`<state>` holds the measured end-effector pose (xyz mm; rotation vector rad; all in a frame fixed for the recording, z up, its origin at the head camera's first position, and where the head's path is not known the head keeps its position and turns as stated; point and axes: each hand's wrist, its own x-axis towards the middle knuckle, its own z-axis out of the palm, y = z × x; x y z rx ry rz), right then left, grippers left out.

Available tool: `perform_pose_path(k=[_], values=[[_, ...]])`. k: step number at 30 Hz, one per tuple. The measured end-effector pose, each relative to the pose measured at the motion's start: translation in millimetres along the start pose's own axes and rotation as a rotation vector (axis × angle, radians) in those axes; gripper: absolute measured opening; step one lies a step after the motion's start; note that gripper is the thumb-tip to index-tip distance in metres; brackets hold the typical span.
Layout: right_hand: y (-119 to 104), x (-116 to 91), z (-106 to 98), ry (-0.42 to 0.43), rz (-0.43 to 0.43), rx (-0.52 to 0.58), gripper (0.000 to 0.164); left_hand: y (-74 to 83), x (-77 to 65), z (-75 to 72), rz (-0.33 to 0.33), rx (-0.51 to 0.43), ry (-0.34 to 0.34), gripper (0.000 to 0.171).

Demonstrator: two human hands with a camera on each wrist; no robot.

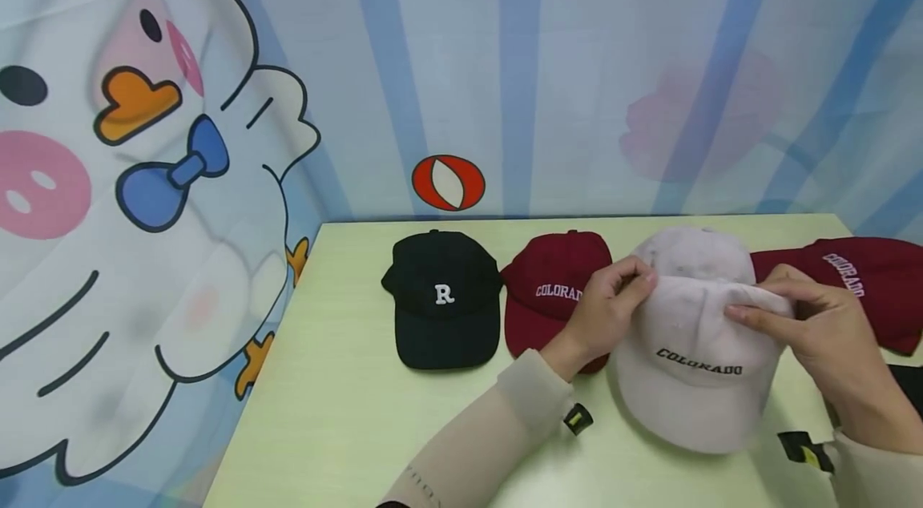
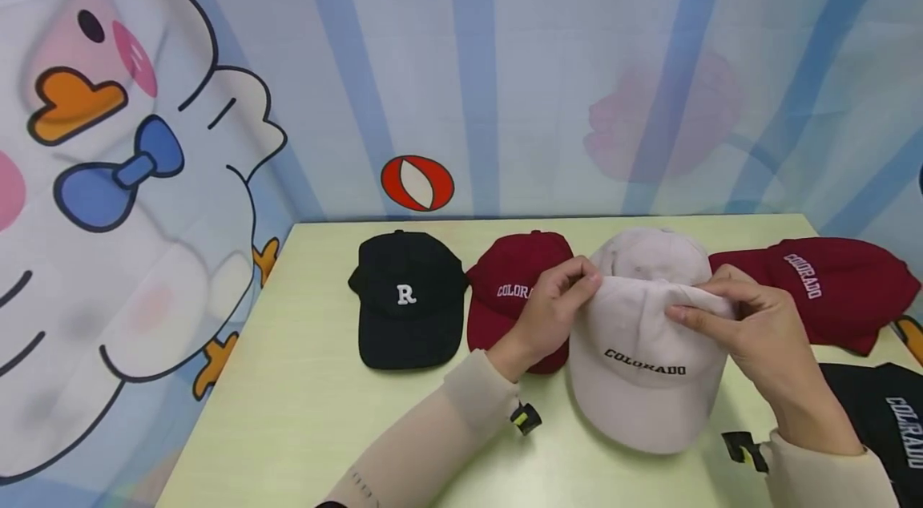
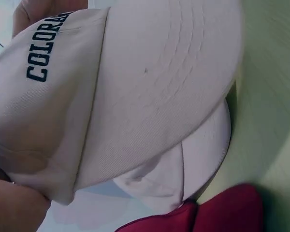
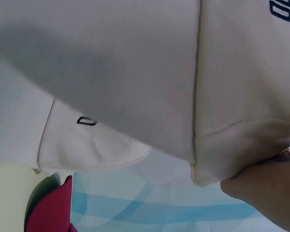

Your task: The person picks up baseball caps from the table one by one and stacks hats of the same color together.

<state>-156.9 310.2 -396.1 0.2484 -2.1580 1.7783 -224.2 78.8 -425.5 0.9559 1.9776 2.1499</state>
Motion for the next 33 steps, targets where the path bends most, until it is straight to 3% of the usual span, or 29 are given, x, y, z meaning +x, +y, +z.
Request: perform_pose_path(k=[5,11,16,22,27,33], values=[[10.3,4.1,-12.1,0.018,0.041,-0.009,0.015,-8.0,9.3,8.3,-0.072,-0.146,0.057,0.026],[19.9,11.3,-23.9,0.043,0.15,-0.237,0.024,-16.2,24.8,16.6,-0.217,-0.262,0.133,0.027],[23.5,18.3,-27.5,0.054,0.242,-0.289,0.026,-21.7,38.6,21.7,-0.292,-0.268,0.172,0.025],[27.5,31.4,-22.9,0.065,0.252,-0.294,0.023,-32.6,55.4,25.0,-0.286,-0.272,0.229,0.025],[31.1,42.0,-20.0,0.047,0.347,-0.22,0.024,-43.9,62.8,25.5,-0.312,-0.261,0.257,0.027],[41.0,49.0,-12.3,0.118,0.499,-0.089,0.03,-51.3,61.5,25.6,-0.393,-0.104,0.258,0.024]])
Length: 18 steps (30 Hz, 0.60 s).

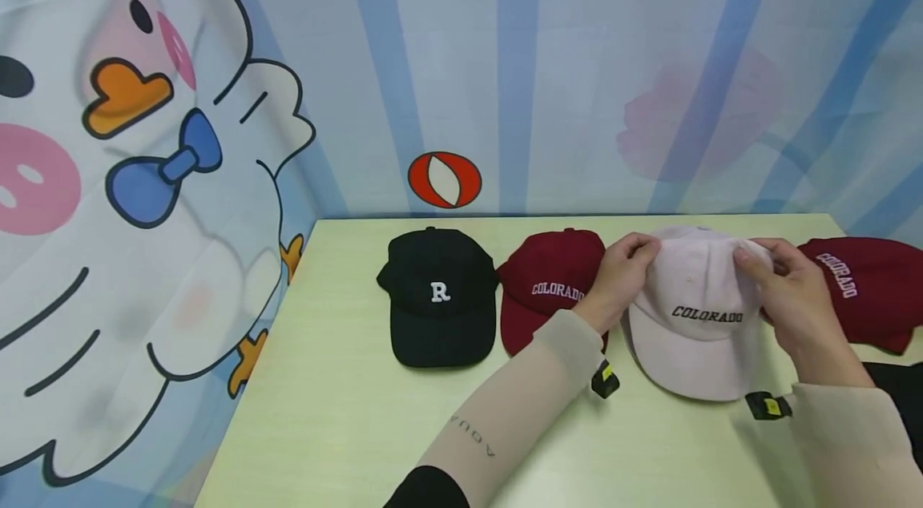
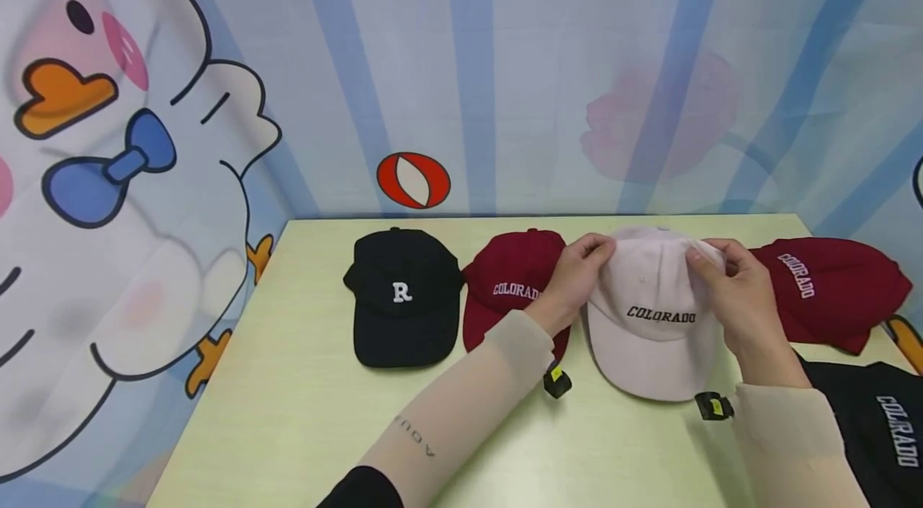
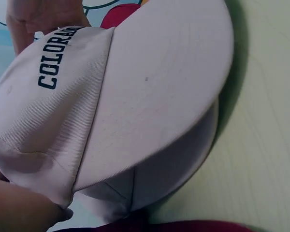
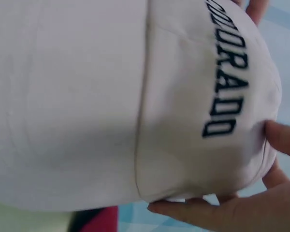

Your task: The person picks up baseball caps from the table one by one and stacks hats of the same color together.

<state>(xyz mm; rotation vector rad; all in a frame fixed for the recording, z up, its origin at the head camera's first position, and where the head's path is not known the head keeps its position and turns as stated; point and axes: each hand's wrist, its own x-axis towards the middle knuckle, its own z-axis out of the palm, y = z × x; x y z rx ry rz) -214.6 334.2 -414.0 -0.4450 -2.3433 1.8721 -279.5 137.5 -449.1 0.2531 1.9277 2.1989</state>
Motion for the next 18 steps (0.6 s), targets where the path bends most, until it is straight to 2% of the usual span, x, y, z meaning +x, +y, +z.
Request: perform_pose_path(k=[4,6,9,13,15,18], values=[[5.6,4.6,7.3,0.102,0.041,-0.012,0.027,-2.9,-8.8,-0.7,0.012,0.191,0.016,0.026],[7.8,5.3,9.6,0.144,0.062,-0.067,0.029,-5.6,-16.7,0.4,0.044,0.3,0.016,0.036],[9.9,5.8,11.8,0.174,0.088,-0.071,0.033,-9.4,-32.5,4.6,0.111,0.428,0.004,0.057],[9.7,7.3,18.2,0.218,0.107,-0.031,0.04,-11.8,-51.4,11.8,0.153,0.549,-0.055,0.076],[10.8,7.9,22.4,0.226,0.112,-0.023,0.045,-13.8,-54.9,15.0,0.157,0.594,-0.084,0.081],[15.7,7.1,26.7,0.178,0.085,-0.04,0.055,-19.0,-54.4,18.4,0.128,0.622,-0.109,0.084]])
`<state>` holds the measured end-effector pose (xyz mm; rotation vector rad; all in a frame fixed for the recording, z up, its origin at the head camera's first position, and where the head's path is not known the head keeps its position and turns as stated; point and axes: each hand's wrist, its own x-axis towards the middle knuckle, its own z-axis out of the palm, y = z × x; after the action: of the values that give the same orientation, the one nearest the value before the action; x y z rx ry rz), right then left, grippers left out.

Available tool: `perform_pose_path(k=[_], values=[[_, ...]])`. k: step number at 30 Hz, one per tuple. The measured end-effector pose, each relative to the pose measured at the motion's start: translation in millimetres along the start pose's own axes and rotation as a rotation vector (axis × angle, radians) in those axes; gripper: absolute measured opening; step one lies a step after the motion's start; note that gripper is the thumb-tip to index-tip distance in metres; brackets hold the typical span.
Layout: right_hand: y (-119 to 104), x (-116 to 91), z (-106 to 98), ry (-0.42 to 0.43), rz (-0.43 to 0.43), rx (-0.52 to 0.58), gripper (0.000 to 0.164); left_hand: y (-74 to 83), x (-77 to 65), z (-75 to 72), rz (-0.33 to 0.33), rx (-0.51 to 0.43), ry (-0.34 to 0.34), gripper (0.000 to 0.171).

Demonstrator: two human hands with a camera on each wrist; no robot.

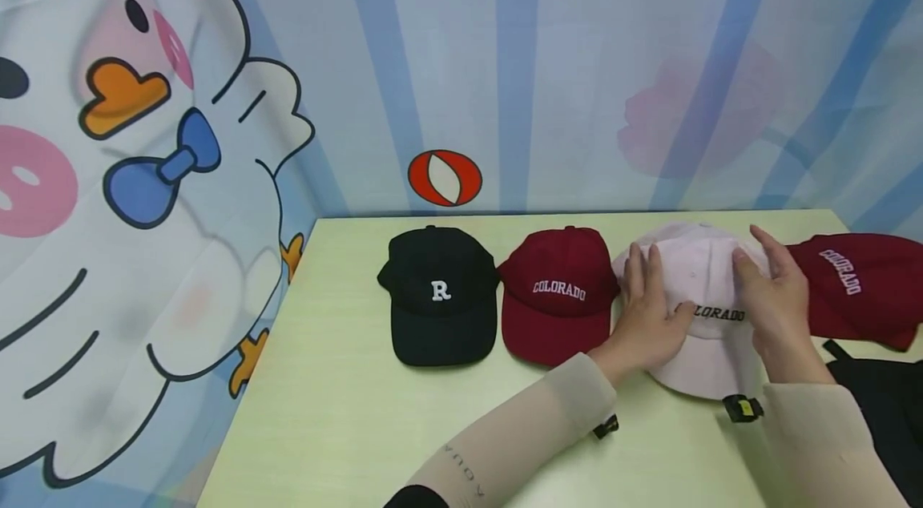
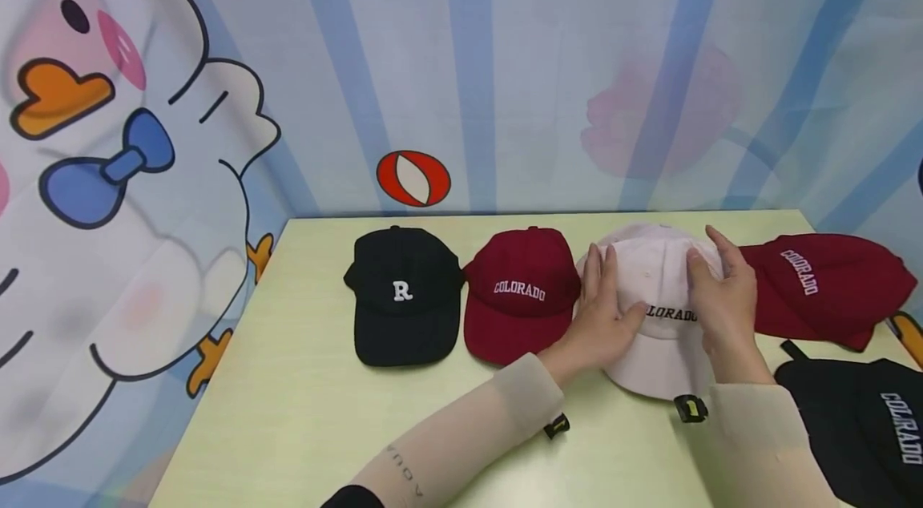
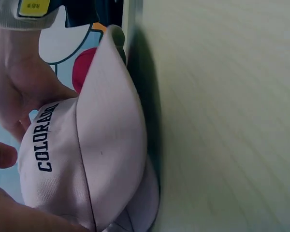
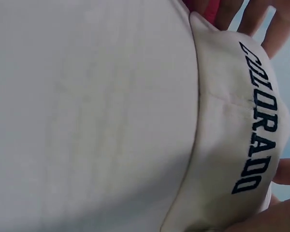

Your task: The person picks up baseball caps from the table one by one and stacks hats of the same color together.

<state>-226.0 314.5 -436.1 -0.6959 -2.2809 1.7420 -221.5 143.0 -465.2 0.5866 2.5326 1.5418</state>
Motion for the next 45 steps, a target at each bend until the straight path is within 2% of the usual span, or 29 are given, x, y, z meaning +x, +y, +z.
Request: perform_pose_path(k=[6,10,15,22,29,36,40,45], values=[[11.9,0.3,3.4,-0.154,-0.07,-0.004,0.068,-3.6,6.2,5.9,-0.105,-0.026,-0.011,0.087],[19.4,2.6,5.0,-0.193,-0.063,-0.002,0.072,-5.9,9.3,7.1,-0.152,-0.027,-0.014,0.088],[27.7,4.9,7.7,-0.225,-0.078,0.006,0.073,-10.2,12.0,8.0,-0.171,-0.025,-0.013,0.088],[32.6,8.3,12.2,-0.229,-0.108,0.0,0.073,-14.0,15.4,7.9,-0.181,-0.033,0.005,0.089],[33.3,7.6,11.1,-0.222,-0.082,-0.01,0.073,-14.4,16.0,6.1,-0.19,-0.039,0.006,0.088],[32.2,3.9,2.1,-0.193,-0.027,0.007,0.072,-13.0,12.2,6.7,-0.166,-0.04,0.026,0.087],[29.3,0.8,-3.7,-0.184,0.01,0.032,0.072,-8.7,9.9,5.5,-0.155,-0.049,0.027,0.087],[25.8,-5.0,-11.8,-0.165,0.029,0.03,0.071,4.5,4.5,3.4,-0.162,-0.054,0.036,0.085]])
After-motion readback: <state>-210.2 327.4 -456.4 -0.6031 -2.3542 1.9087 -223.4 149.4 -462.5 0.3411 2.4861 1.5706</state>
